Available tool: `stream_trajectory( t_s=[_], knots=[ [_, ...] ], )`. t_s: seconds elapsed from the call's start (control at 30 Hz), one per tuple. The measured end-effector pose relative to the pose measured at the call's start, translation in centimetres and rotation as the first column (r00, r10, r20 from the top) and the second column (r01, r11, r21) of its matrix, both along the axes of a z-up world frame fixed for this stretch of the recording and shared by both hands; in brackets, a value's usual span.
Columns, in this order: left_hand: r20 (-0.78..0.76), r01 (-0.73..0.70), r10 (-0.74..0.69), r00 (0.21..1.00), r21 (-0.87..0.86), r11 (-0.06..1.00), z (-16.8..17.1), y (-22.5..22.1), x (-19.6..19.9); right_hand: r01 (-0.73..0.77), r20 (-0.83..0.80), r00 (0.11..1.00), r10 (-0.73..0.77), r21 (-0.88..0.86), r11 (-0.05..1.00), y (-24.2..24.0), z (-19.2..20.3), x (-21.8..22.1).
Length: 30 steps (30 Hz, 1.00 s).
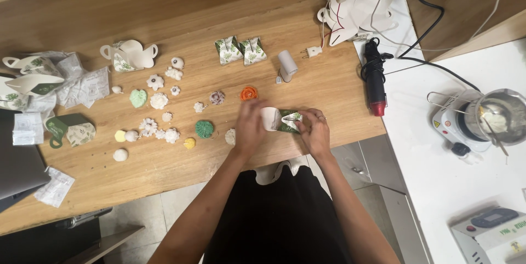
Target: Packaging decorative wax candles into small bags and boxes.
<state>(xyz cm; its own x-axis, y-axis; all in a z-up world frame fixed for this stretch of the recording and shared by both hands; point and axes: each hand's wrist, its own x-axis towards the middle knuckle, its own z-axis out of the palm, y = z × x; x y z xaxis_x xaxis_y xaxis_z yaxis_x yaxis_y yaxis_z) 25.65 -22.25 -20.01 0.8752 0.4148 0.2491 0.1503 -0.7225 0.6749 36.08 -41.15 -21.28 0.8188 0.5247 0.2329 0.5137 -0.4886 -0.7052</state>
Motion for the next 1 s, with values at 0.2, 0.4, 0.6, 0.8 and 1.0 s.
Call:
stream_trajectory(
  t_s=[0.2, 0.4, 0.6, 0.8, 1.0],
  knots=[
    [-0.260, -0.251, 0.076, 0.963, -0.748, 0.614, -8.9, 2.7, 0.6, 0.100, -0.198, 0.976, -0.096, 0.007, 0.995, 0.6, -0.9, -0.9],
    [-0.221, -0.156, -0.005, 0.975, -0.704, 0.693, -0.6, -2.1, 1.8, 0.072, -0.022, 0.997, -0.073, -0.023, 0.997, 1.7, -1.5, -1.2],
    [-0.105, 0.020, -0.054, 0.993, -0.306, 0.952, 1.0, -2.2, 1.9, 0.097, 0.007, 0.995, -0.096, -0.073, 0.993, 2.0, -1.9, -1.3],
    [-0.114, 0.051, -0.090, 0.989, -0.305, 0.951, 0.1, -1.8, 1.5, 0.098, -0.049, 0.994, -0.102, -0.078, 0.992, 2.4, -0.8, -1.1],
    [-0.211, 0.060, -0.091, 0.973, -0.151, 0.987, 1.1, -2.1, 1.7, 0.007, -0.038, 0.999, -0.006, 0.012, 1.000, 2.1, -2.3, -1.6]
  ],
)
